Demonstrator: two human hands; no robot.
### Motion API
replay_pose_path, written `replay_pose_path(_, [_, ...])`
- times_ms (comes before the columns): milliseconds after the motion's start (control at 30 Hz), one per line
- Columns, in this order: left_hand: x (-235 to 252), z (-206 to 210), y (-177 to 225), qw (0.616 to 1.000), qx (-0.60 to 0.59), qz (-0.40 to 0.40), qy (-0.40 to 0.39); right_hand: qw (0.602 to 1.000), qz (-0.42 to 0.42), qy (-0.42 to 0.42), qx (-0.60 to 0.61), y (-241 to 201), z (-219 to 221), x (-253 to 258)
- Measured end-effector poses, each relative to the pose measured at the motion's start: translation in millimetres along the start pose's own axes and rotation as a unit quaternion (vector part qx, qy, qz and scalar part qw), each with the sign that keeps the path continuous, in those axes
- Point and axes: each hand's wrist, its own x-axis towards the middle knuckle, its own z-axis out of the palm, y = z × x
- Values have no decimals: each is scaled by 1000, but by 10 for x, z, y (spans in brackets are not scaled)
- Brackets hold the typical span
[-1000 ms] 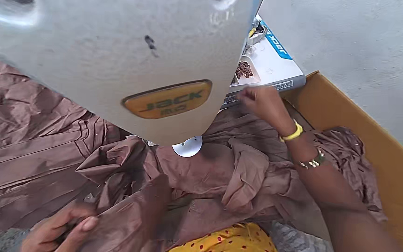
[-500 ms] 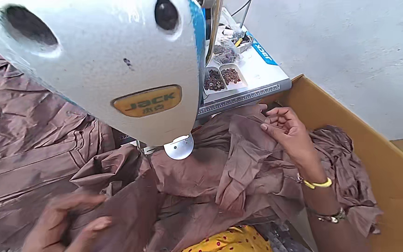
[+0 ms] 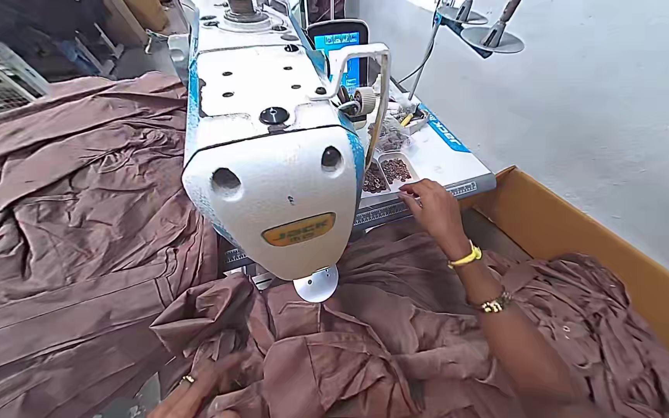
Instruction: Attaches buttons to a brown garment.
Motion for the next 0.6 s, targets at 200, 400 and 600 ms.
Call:
replay_pose_path(200, [332,47,387,996,-8,63,69,989,-109,-42,-89,274,370,237])
replay_pose_path(400, [609,501,599,1000,3,-27,-5,987,-147,54,16,463,308,192])
replay_pose_path(600, [869,952,536,984,-73,-147,-63,980,-135,49,140,-472,85,-101])
